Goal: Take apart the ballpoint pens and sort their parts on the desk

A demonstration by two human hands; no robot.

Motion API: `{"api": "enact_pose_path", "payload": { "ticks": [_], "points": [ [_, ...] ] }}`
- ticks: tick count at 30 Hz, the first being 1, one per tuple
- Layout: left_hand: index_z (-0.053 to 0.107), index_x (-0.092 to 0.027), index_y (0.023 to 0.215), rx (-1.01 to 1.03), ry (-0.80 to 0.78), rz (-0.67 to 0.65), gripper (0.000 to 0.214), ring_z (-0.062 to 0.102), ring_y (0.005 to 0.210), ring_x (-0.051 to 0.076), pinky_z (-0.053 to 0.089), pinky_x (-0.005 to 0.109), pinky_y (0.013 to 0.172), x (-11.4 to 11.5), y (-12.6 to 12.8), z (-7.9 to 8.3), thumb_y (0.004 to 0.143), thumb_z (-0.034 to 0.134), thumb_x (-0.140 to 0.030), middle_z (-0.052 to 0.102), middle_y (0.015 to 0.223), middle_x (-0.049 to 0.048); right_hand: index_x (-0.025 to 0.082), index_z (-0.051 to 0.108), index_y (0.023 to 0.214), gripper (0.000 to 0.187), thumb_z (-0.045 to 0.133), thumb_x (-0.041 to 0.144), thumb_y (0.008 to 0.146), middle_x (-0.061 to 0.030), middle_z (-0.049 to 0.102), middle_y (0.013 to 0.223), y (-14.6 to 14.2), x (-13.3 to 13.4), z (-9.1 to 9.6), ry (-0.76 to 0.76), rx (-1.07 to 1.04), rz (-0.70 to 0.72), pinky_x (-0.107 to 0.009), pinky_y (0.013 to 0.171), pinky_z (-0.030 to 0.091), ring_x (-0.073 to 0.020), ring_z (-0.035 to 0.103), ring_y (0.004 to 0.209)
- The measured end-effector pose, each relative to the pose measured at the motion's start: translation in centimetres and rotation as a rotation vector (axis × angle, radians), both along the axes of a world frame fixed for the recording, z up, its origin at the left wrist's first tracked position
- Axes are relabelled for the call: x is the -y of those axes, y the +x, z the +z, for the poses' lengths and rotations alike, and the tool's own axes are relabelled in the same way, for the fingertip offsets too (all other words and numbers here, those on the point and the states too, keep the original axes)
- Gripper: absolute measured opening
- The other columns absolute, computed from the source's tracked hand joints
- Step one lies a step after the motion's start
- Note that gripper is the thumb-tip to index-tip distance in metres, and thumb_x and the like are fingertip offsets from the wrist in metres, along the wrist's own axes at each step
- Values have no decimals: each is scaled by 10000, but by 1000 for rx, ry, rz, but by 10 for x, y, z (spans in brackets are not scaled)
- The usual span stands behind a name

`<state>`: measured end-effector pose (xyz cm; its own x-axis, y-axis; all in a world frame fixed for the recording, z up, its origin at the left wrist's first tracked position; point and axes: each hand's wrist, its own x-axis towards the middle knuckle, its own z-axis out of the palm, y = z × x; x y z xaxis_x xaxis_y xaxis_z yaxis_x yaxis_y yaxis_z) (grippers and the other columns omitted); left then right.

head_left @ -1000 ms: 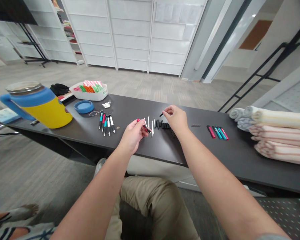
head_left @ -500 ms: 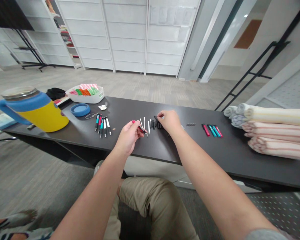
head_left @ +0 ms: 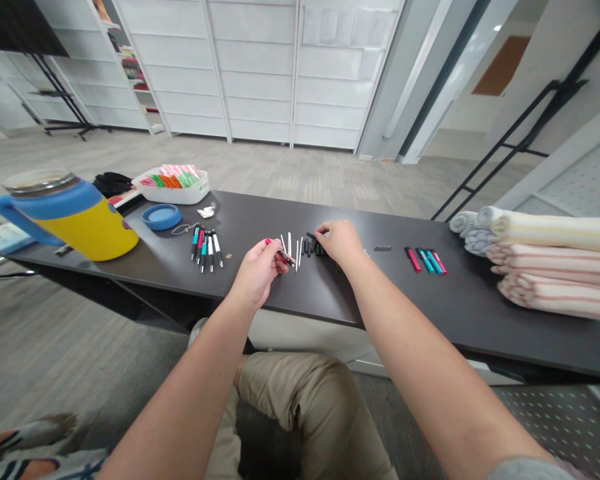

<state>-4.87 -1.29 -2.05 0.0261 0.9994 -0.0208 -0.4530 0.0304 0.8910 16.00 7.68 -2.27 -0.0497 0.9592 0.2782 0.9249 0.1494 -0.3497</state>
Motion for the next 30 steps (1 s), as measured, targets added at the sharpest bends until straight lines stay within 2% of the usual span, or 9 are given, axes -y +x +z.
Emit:
{"api": "enact_pose_path", "payload": {
  "ticks": [10,21,25,30],
  "points": [
    [598,-169,872,1,6,-3,227,636,613,141,484,220,559,1,-1,0,850,745,-340,685,716,55,277,813,952,173,643,298,925,-38,798,979,0,5,4,113,-89,19,-389,922,481,-282,634,1014],
    [594,-173,882,22,6,-5,251,638,613,136,479,215,570,0,-2,-3,845,760,-358,695,718,54,231,767,942,173,619,320,925,-35,775,924,-2,10,7,231,-295,71,-360,864,482,-232,653,909],
    [587,-186,916,61,12,-1,271,649,629,136,477,208,586,-2,-3,-3,844,779,-363,702,720,46,220,751,1003,210,589,341,948,-37,764,921,-11,21,16,215,-386,214,-320,803,498,-188,658,811],
    [578,-203,970,110,29,25,298,649,639,130,483,213,608,-4,-5,-5,846,795,-363,722,775,42,219,736,1073,222,577,317,954,-43,759,967,-21,36,23,171,-353,465,-306,781,501,-175,644,786]
  ]
}}
